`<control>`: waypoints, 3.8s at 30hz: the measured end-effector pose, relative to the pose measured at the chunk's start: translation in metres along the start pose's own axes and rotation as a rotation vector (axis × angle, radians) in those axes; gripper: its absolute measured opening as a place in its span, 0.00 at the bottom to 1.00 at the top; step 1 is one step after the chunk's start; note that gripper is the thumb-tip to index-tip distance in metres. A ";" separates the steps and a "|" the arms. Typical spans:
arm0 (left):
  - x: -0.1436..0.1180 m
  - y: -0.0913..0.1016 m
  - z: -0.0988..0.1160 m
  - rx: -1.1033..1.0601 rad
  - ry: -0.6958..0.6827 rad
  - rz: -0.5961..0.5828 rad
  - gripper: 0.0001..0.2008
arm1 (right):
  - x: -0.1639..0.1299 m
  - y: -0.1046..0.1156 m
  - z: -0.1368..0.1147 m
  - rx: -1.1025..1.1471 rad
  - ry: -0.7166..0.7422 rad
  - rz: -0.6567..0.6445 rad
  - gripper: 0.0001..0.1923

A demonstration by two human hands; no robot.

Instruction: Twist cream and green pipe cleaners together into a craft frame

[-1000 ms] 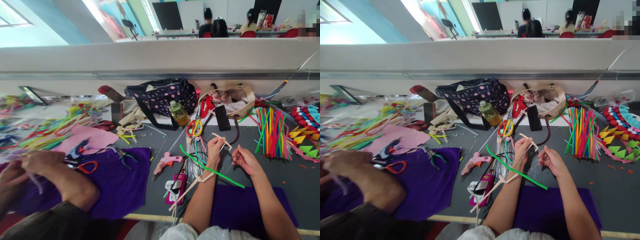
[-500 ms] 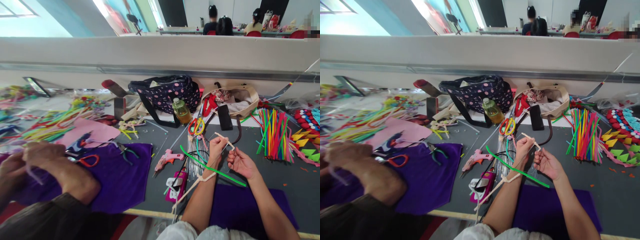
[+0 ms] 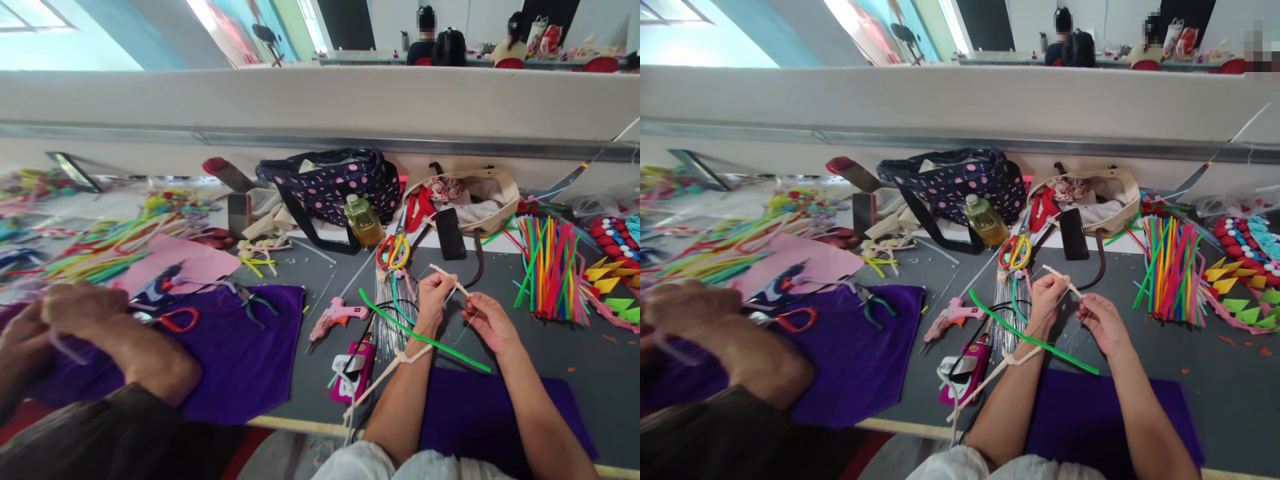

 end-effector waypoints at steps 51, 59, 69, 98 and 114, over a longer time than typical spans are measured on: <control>-0.002 0.000 0.001 0.033 0.007 -0.049 0.19 | -0.004 0.000 -0.007 -0.509 0.195 -0.018 0.13; -0.003 -0.003 0.000 0.076 -0.013 -0.015 0.19 | -0.013 -0.007 -0.007 -1.310 0.894 0.024 0.07; 0.002 0.002 -0.005 0.079 -0.029 0.019 0.20 | -0.014 -0.009 -0.006 -1.462 1.057 -0.010 0.04; 0.000 0.000 -0.003 0.021 0.021 -0.011 0.20 | 0.002 0.001 0.009 0.124 -0.346 -0.192 0.13; 0.003 0.004 -0.006 -0.001 -0.020 0.026 0.20 | -0.005 -0.007 0.005 -0.386 0.330 0.102 0.09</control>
Point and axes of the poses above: each hand's wrist, its own x-axis towards the middle knuckle, its own y-axis out of the back of the hand, z = x × y, the point moved 1 cm from there along x, towards the middle knuckle, and after that the axes turned 8 degrees about x, right-handed, at the moved point
